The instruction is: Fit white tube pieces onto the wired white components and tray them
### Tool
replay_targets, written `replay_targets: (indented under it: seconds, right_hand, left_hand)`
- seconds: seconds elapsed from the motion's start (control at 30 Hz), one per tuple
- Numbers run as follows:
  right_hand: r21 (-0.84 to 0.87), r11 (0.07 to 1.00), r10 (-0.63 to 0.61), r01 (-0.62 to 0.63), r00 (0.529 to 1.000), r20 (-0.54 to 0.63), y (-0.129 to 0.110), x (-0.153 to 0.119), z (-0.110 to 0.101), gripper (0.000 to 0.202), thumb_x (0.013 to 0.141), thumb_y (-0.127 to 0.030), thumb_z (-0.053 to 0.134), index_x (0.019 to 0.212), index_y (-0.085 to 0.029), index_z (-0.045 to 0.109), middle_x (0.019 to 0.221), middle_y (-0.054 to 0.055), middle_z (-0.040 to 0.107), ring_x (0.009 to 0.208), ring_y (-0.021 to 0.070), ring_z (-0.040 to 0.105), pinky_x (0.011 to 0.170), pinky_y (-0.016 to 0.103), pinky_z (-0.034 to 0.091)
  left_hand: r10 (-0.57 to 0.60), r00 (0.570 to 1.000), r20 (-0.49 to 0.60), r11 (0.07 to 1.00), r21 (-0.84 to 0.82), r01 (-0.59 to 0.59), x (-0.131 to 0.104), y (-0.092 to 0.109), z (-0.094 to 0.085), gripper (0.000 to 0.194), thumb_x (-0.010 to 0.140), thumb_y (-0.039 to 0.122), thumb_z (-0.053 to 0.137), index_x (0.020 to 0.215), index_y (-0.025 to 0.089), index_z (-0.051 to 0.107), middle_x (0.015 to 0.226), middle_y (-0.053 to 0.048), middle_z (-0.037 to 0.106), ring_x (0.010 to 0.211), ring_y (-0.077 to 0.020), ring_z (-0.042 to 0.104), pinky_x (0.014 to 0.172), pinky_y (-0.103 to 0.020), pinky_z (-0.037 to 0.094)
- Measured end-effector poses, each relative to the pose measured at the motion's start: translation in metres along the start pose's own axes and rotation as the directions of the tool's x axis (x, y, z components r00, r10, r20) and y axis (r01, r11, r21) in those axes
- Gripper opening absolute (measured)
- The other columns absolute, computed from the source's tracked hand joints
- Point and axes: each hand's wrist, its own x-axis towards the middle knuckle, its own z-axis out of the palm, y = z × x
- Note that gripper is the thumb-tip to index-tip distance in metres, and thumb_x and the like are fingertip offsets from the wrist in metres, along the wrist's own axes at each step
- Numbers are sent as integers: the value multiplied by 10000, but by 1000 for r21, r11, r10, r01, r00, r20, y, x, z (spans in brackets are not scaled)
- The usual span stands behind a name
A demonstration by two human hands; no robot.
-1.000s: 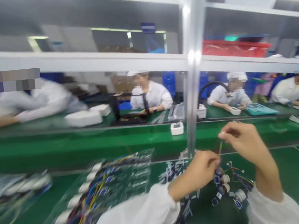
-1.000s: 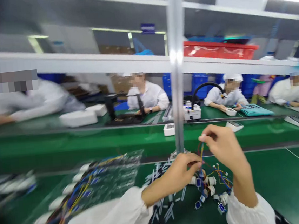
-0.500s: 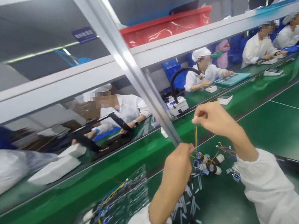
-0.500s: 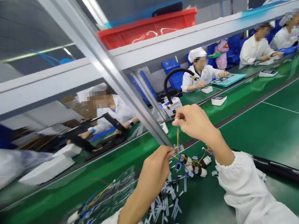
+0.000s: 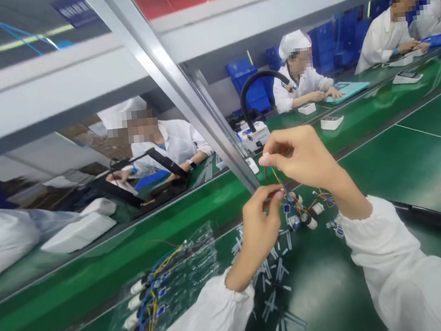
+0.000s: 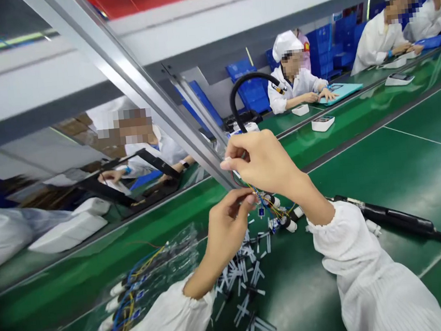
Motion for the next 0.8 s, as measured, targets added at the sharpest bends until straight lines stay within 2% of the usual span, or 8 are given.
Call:
replay_targets:
  seconds: [0.13, 0.3, 0.47, 0.6, 0.7, 0.8]
  right_hand:
    - [-14, 1000, -6, 6, 1000, -4, 0, 1, 1, 128, 810, -150, 755, 703, -162, 686, 680, -14, 694, 624, 122, 571, 640, 262, 455]
    - [-13, 1000, 10, -10, 1000, 4, -1, 1, 4, 135, 806, -176, 761, 695, -162, 686, 662, -16, 677, 598, 113, 546, 603, 254, 444]
    - [22, 1000, -15, 16, 999, -39, 0, 1, 4, 151, 807, -174, 769, 683, -168, 681, 645, -23, 667, 589, 111, 556, 595, 251, 457]
    - [10, 1000, -4, 5, 994, -107, 1, 3, 1, 177, 840, -246, 781, 707, -175, 689, 661, -10, 677, 605, 126, 592, 587, 258, 474]
    - [-1, 1000, -6, 5, 986, -169, 0, 2, 1, 235, 864, -335, 794, 721, -178, 693, 673, -4, 681, 604, 126, 594, 582, 263, 484]
    - [-9, 999, -41, 40, 979, -201, -3, 0, 5, 262, 869, -359, 803, 719, -177, 689, 669, -8, 684, 583, 119, 583, 578, 265, 488]
  left_hand:
    - [-17, 999, -40, 993, -114, 13, -3, 3, 12, 208, 1000, 337, 594, 1065, 163, 689, 975, -77, 760, 888, -200, 724, 837, -318, 574]
    - [-12, 999, 40, 987, -158, 18, -4, 7, 19, 148, 947, 300, 665, 1000, 163, 688, 925, -59, 757, 854, -187, 712, 820, -296, 562]
    - [-30, 993, 116, 984, -169, 49, -4, 3, 17, 148, 962, 289, 643, 923, 165, 714, 889, -47, 763, 847, -191, 705, 832, -303, 539]
    - [3, 999, 36, 986, -169, 3, -5, -1, 16, 155, 969, 269, 625, 974, 167, 742, 979, -74, 766, 933, -207, 705, 860, -313, 534]
    - [63, 998, -24, 992, -107, -65, -6, -2, 15, 121, 944, 254, 665, 1010, 169, 722, 950, -63, 723, 893, -190, 678, 811, -297, 525]
    - [100, 993, -56, 995, -11, -101, -8, -2, 14, 150, 925, 238, 704, 1059, 172, 682, 890, -33, 687, 838, -172, 653, 775, -288, 508]
